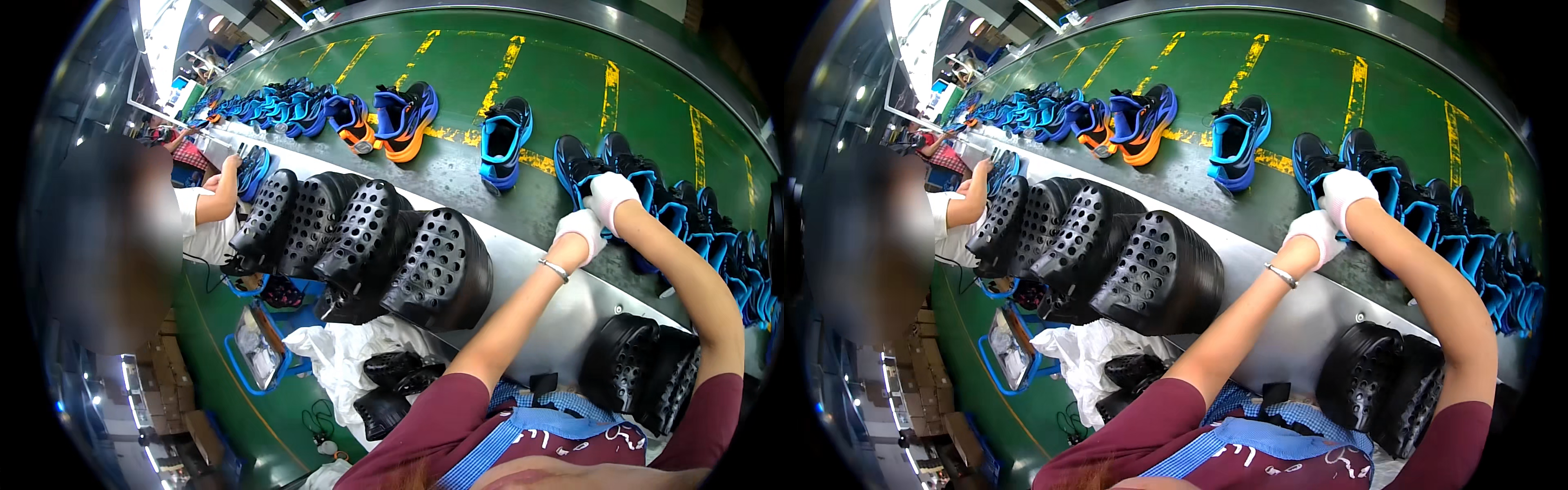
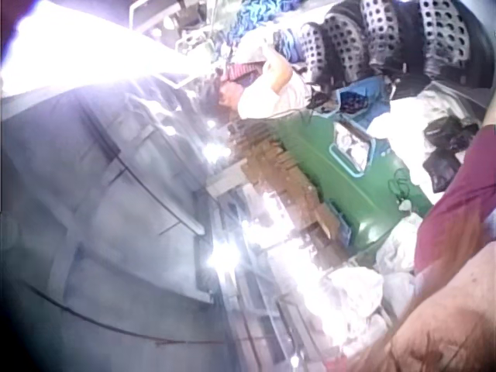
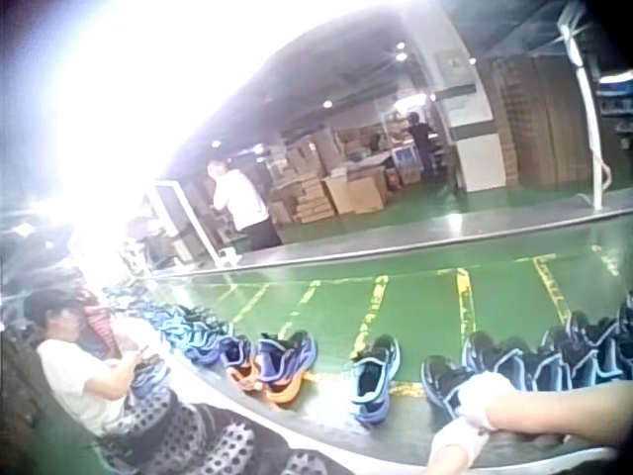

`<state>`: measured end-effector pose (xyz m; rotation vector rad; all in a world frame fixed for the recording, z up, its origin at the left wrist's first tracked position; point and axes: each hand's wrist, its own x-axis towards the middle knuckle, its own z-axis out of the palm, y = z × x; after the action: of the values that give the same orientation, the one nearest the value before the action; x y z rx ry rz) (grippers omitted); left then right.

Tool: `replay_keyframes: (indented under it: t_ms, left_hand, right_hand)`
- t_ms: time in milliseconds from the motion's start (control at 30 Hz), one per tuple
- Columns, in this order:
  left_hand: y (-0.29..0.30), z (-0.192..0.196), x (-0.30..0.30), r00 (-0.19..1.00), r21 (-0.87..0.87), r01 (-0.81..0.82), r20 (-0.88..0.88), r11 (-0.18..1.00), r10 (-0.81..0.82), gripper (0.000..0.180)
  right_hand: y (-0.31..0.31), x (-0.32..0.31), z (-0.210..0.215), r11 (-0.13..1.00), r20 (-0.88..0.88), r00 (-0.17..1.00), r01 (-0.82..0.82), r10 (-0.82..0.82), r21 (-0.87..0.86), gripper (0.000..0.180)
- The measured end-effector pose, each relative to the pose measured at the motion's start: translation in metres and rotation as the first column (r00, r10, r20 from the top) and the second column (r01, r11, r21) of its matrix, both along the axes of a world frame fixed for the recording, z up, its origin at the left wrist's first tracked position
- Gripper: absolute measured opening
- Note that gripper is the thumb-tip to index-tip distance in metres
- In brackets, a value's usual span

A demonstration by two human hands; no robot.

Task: The person picks up black plastic shoe trees from a stack and inserts them one by one into blue and black sneakers arranged in a row on a metal assembly table.

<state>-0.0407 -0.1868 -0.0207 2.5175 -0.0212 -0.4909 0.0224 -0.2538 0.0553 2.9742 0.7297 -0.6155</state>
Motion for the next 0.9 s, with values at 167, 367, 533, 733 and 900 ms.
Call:
replay_keyframes:
  t_ms: [167, 367, 533, 733, 900]
  left_hand:
    - [-0.003, -0.002, 0.016, 0.997, -0.039, -0.003, 0.079, 0.999, 0.006, 0.026]
    - [-0.005, 0.003, 0.008, 0.998, -0.012, -0.045, 0.043, 0.999, 0.045, 0.029]
    - [0.008, -0.008, 0.001, 0.999, -0.012, -0.043, 0.024, 0.999, 0.043, 0.032]
    - [0.021, -0.004, -0.005, 0.966, -0.040, 0.000, 0.258, 0.999, 0.011, 0.039]
    - [0.116, -0.063, 0.005, 0.949, 0.034, 0.139, 0.281, 0.990, -0.143, 0.055]
  right_hand:
    - [-0.002, 0.023, -0.017, 0.998, 0.055, 0.998, 0.020, -0.023, 0.065, 0.028]
    - [-0.001, 0.016, -0.012, 0.992, 0.027, 0.998, 0.052, -0.056, 0.114, 0.029]
    - [0.012, 0.006, -0.020, 0.991, 0.033, 0.997, 0.066, -0.070, 0.114, 0.028]
    - [0.000, 0.026, -0.031, 0.986, 0.038, 0.999, -0.027, 0.021, 0.164, 0.022]
    - [0.090, 0.014, -0.045, 0.957, 0.071, 0.992, -0.120, 0.105, 0.265, 0.022]
